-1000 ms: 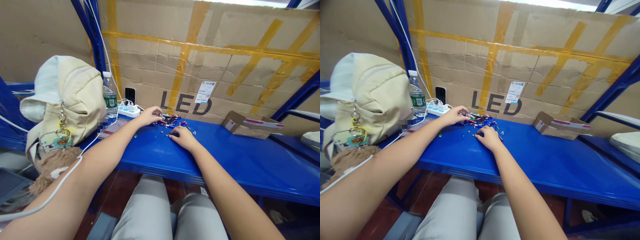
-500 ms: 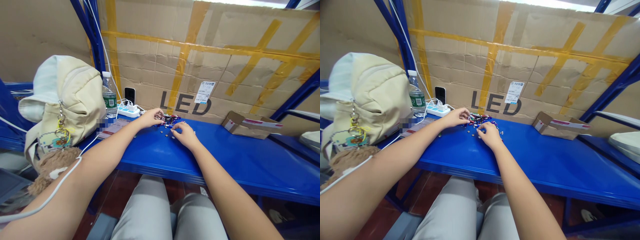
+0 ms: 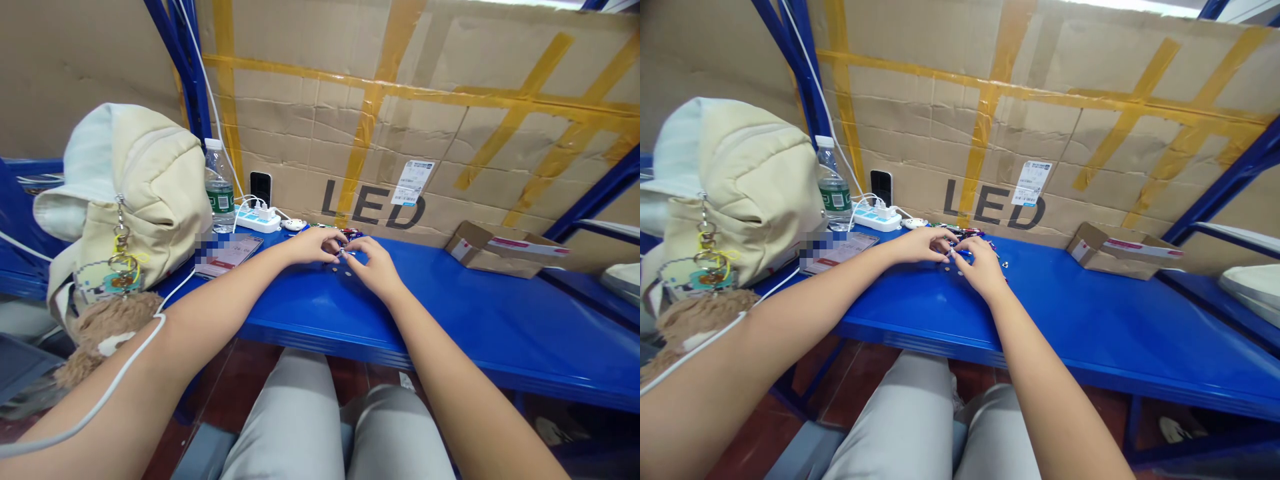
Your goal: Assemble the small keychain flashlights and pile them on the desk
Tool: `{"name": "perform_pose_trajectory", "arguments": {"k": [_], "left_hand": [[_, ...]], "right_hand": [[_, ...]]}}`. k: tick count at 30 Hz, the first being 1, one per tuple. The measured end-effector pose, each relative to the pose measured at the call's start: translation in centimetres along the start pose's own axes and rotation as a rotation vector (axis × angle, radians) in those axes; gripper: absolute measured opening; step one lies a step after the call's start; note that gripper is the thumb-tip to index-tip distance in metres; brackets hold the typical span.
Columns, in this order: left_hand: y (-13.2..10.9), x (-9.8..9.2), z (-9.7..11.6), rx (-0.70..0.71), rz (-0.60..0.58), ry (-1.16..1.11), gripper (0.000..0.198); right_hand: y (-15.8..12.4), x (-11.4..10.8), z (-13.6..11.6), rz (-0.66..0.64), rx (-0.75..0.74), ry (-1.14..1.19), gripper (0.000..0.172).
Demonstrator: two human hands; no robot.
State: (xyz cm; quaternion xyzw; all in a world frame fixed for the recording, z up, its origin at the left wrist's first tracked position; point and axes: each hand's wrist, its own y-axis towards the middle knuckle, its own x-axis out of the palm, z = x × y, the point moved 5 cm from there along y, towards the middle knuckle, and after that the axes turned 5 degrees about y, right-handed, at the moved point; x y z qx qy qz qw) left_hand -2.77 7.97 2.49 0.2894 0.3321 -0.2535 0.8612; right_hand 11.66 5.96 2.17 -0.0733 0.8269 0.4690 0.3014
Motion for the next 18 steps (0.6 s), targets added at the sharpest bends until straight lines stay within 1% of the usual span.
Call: {"name": "perform_pose_trajectory", "arguments": {"k": [4, 8, 16, 18], "left_hand": [[-0.02, 0.14, -0.03, 0.007, -0.005, -0.007, 0.046], [-0.03, 0.24, -0.07, 0.006, -0.008, -0.050, 0.047], [0.11, -0.06, -0.48, -0.056, 0.037, -0.101, 0.047], [0.09, -0.11, -0.58, -0.078, 0.040, -0.104, 0.049]], "right_hand": [[-0.04, 0.08, -0.06, -0.021, 0.015, 0.002, 0.012], [-0.05, 0.14, -0.28, -0.047, -0.012, -0.019, 0.011], [-0.17, 0.02, -0.80, -0.084, -0.025, -0.091, 0.018], [-0.24, 0.16, -0.90, -0.109, -0.034, -0.109, 0.018]]}}
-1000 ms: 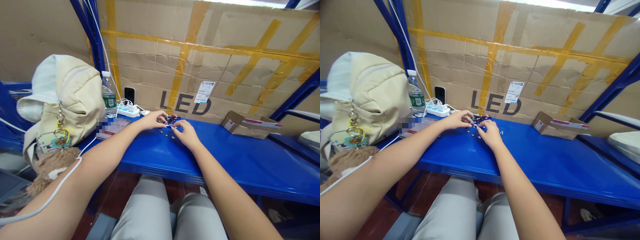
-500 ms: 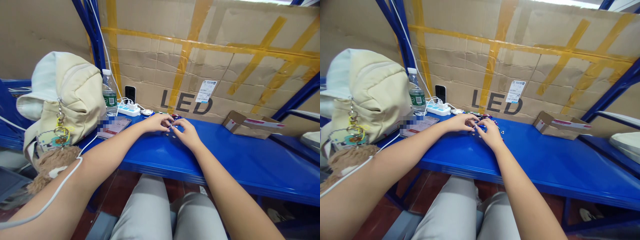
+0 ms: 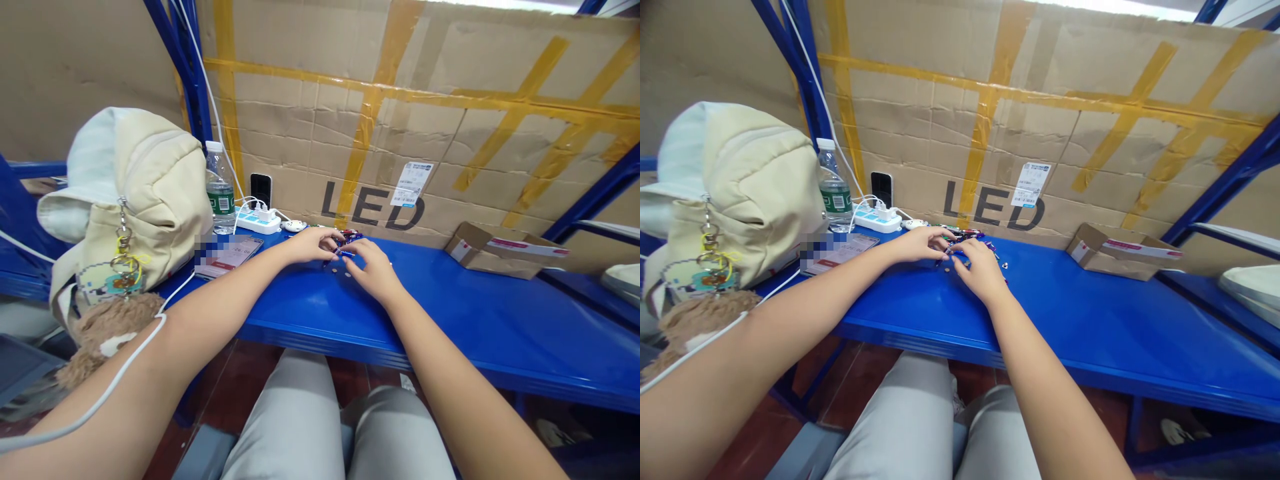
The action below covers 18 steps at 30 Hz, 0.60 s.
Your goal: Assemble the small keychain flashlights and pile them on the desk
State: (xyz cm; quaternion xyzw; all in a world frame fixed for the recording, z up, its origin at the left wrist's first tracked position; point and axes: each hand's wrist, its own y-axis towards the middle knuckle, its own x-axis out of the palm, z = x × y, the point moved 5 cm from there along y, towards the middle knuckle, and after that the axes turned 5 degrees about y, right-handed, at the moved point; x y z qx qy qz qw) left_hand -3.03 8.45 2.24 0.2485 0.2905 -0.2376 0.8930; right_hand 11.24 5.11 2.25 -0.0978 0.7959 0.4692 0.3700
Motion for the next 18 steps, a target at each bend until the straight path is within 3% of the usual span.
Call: {"name": "perform_pose_trajectory", "arguments": {"k": [4, 8, 12, 18], "left_hand": [[0.0, -0.1, -0.3, -0.038, -0.002, -0.003, 0.049], [0.1, -0.9, -0.9, -0.029, 0.084, -0.015, 0.049], [0.2, -1.7, -1.5, -0.015, 0.154, -0.001, 0.049], [0.3, -1.2, -1.7, -0.045, 0.109, -0.013, 0.048]], "right_hand": [[0.0, 0.3, 0.1, -0.035, -0.002, -0.012, 0.020], [-0.1, 0.3, 0.8, 0.006, 0.056, -0.015, 0.020], [-0.5, 1.6, 1.5, -0.136, 0.131, -0.100, 0.015], [-0.4, 3.0, 2.2, -0.249, 0.183, -0.082, 0.009]]}}
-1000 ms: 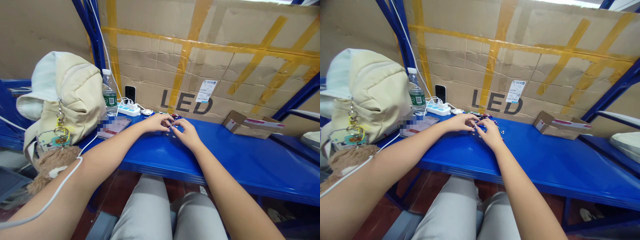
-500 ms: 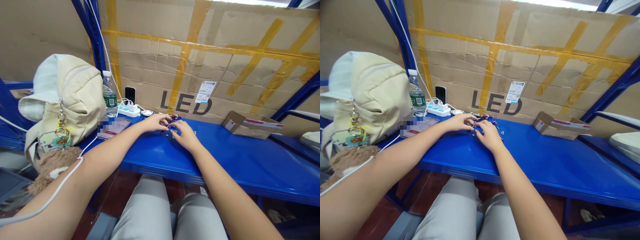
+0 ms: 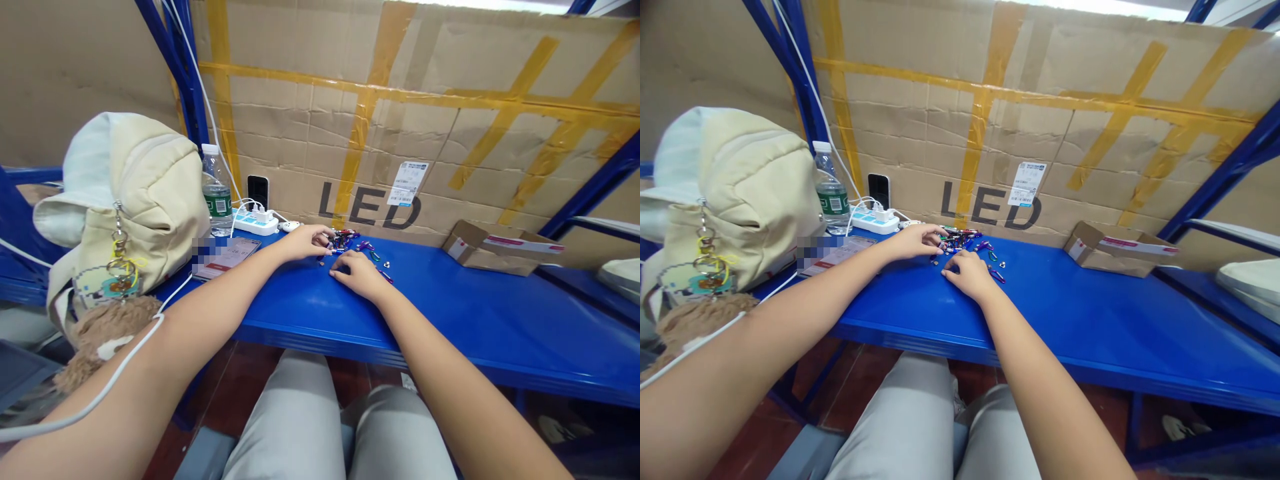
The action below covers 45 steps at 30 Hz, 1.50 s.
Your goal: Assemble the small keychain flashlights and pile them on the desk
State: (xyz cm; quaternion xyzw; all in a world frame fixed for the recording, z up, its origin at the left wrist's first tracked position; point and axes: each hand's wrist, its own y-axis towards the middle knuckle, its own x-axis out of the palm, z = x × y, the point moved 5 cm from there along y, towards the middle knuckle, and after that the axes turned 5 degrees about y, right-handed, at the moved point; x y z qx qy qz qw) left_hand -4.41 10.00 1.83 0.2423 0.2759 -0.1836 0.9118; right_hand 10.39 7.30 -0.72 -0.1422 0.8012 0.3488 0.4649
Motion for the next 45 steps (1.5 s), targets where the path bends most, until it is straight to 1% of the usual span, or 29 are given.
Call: {"name": "perform_pose_trajectory", "arguments": {"k": [2, 3, 7, 9, 12, 15, 17, 21, 23, 25, 27, 29, 30, 32, 34, 36, 40, 45], "left_hand": [[0.0, 0.1, 0.0, -0.003, -0.008, 0.021, 0.047], [0.0, 0.1, -0.1, -0.007, -0.012, 0.032, 0.047], [-0.2, 0.5, -0.1, -0.039, -0.066, 0.058, 0.049], [-0.3, 0.9, 0.4, -0.032, -0.094, 0.071, 0.048], [-0.4, 1.4, 1.5, 0.028, -0.131, 0.077, 0.043], [-0.5, 1.8, 2.1, 0.056, -0.152, 0.063, 0.042], [-0.6, 1.9, 2.1, 0.047, -0.144, 0.058, 0.044], [-0.4, 1.8, 1.6, 0.020, -0.121, 0.048, 0.045], [-0.3, 1.6, 1.3, 0.005, -0.099, 0.029, 0.045], [-0.2, 1.3, 1.0, -0.015, -0.061, 0.011, 0.046], [-0.1, 0.9, 0.6, -0.037, -0.028, 0.008, 0.048], [0.0, 0.6, 0.3, -0.050, -0.011, 0.021, 0.049], [0.0, 0.5, 0.2, -0.054, -0.014, 0.022, 0.049], [-0.1, 0.5, 0.0, -0.064, -0.029, 0.007, 0.049], [-0.1, 0.6, 0.0, -0.071, -0.051, -0.012, 0.049], [-0.2, 0.7, 0.2, -0.068, -0.056, 0.005, 0.047], [-0.4, 0.6, 0.7, -0.070, -0.048, 0.071, 0.047], [-0.5, 0.6, 0.7, -0.108, -0.052, 0.111, 0.049]], "right_hand": [[0.2, -0.2, 0.1, 0.025, -0.004, 0.019, 0.006], [0.2, -0.5, 0.2, 0.060, -0.004, 0.031, 0.006], [0.0, -2.4, 0.2, 0.292, -0.021, 0.124, 0.009], [-0.1, -2.8, -0.2, 0.339, -0.065, 0.176, 0.009], [-0.1, -2.8, -0.6, 0.320, -0.112, 0.225, 0.008], [-0.1, -2.7, -0.5, 0.309, -0.097, 0.251, 0.009], [-0.1, -2.7, -0.6, 0.312, -0.110, 0.245, 0.010], [-0.2, -2.9, -1.2, 0.304, -0.188, 0.156, 0.014], [-0.3, -3.0, -1.1, 0.296, -0.182, 0.113, 0.017], [-0.4, -3.3, -0.5, 0.300, -0.109, 0.065, 0.019], [-0.7, -3.5, 0.8, 0.297, 0.031, -0.007, 0.018], [-1.0, -3.6, 2.1, 0.257, 0.173, -0.081, 0.015], [-1.2, -3.6, 2.5, 0.224, 0.213, -0.098, 0.014], [-1.2, -3.1, 2.7, 0.135, 0.219, -0.097, 0.014], [-1.1, -2.4, 2.4, 0.028, 0.169, -0.079, 0.014], [-0.8, -1.6, 2.0, -0.047, 0.131, -0.070, 0.014], [-0.5, -0.9, 2.3, -0.075, 0.183, -0.065, 0.011], [-0.6, -1.3, 2.9, -0.059, 0.302, -0.042, 0.010]]}}
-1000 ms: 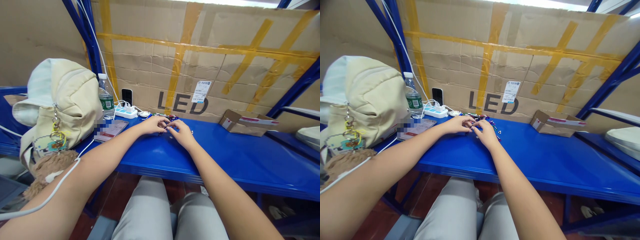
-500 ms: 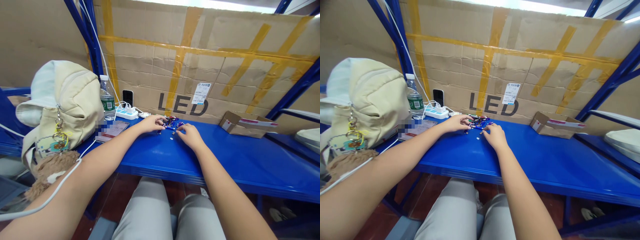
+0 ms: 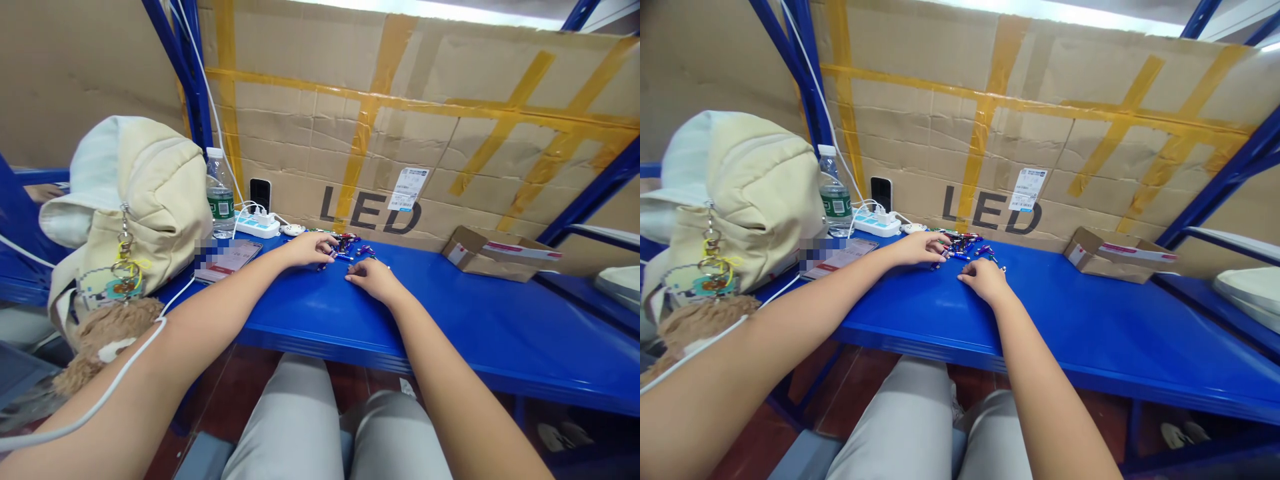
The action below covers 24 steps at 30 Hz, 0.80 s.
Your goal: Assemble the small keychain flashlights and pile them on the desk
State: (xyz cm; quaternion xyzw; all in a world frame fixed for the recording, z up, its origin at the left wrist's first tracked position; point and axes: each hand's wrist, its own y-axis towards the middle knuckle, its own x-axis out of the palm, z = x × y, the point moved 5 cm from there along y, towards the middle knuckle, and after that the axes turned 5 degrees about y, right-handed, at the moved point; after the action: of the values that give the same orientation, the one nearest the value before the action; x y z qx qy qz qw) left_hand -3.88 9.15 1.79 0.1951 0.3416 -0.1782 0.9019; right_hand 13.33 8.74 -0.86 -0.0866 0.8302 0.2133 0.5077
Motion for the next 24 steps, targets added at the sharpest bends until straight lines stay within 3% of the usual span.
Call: {"name": "perform_pose_trajectory", "arguments": {"k": [7, 12, 16, 19, 24], "left_hand": [[0.1, 0.0, -0.2, 0.025, 0.002, 0.034, 0.048], [0.1, 0.1, -0.2, 0.016, -0.008, 0.036, 0.047], [0.1, 0.2, -0.1, 0.052, -0.027, 0.026, 0.047], [-0.1, 0.7, 0.6, 0.106, -0.068, 0.008, 0.047], [-0.5, 1.8, 2.3, 0.160, -0.124, -0.039, 0.052]], "right_hand": [[-0.3, -0.2, -0.3, -0.074, 0.131, -0.042, 0.014], [-0.4, -0.2, -0.4, -0.071, 0.128, -0.015, 0.017], [-0.4, -1.0, -0.9, 0.056, 0.043, 0.256, 0.017], [-0.5, -1.6, -1.3, 0.176, 0.004, 0.496, 0.026], [-0.4, -1.1, -1.6, 0.160, -0.019, 0.647, 0.036]]}}
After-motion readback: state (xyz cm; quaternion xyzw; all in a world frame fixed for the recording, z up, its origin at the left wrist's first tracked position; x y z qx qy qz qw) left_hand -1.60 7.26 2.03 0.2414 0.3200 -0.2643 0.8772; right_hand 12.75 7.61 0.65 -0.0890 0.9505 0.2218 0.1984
